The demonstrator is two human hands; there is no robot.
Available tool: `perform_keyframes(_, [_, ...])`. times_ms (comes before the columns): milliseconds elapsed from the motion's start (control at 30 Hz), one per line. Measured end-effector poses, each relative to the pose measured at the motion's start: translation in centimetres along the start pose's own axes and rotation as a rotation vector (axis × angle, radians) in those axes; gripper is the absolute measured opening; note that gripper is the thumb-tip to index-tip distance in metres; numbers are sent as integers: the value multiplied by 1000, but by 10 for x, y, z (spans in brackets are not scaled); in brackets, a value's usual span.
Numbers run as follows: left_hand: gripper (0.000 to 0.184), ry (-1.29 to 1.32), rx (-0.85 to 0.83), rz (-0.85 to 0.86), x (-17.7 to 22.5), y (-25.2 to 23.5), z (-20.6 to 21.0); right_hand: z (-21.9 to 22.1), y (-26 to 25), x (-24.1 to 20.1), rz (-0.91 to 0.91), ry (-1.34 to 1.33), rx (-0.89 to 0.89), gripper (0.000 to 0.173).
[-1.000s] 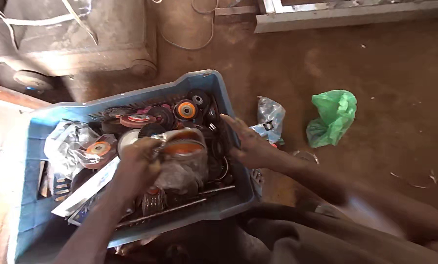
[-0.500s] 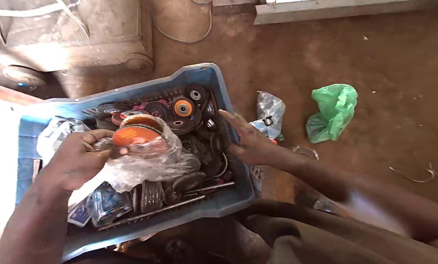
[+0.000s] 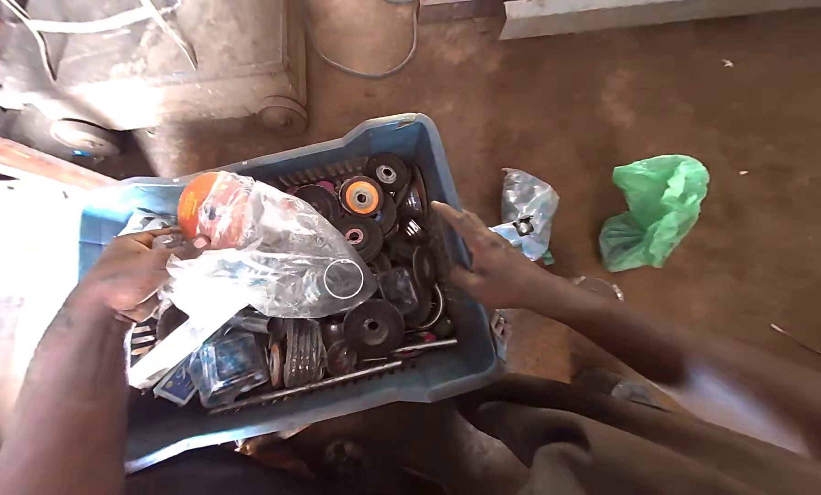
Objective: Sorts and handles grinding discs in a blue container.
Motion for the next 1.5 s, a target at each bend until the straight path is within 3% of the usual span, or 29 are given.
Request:
perform_keyframes(67, [10,54,19,-36,-3,-3,-2,0,0,0,-3,-4,-1,93])
perform_keyframes(200, [18,114,-8,-100,-14,-10,2,0,1,-1,-31,-14,13,94])
perform_keyframes(300, [17,73,6,-50,-18,-15,3,0,-1,2,-29,-12,17,94])
perform_keyframes(467, [59,-236,156,247,24,9,-17,-1,-2,1,-37,-5,26,93])
perform_keyframes(567, [57,-323,300,610,72,57,1,0,-3,1,-37,-13,33,91])
perform_keyframes(633, [52,-394,212,857,100,93,50,0,-3,2,-20,-14,26,91])
perform_keyframes(767, [50,-675,-246,1087,100,121,179,0,-4,1,-7,-13,16,93])
perform_keyframes(833, [67,-914,-405,1087,77,109,225,0,-4,2,-10,-7,21,94])
perform_keyframes(900, [82,-1097,-538,911,49,80,242,1,-3,3,1,-8,4,94])
perform_keyframes(1033, [72,-1078,-564,808,31,58,222,2,-4,6,-36,-19,25,93])
perform_keyframes(1167, [57,-990,-520,938,43,66,187,2,-3,5,-51,-27,35,92])
perform_keyframes(1367, [40,-977,-450,932,45,69,95,2,-5,5,-56,-41,31,94])
perform_keyframes(1500, [39,-1093,-325,822,4,50,23,2,-5,4,-39,-23,6,95])
Point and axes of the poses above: each hand's wrist, its own y-axis away from the middle knuckle, its own z-axis out of the palm, x = y × z, the point moved 10 cm from there along -y, towards the middle knuckle, and after that the axes turned 10 degrees about y, right-handed, at the moved point
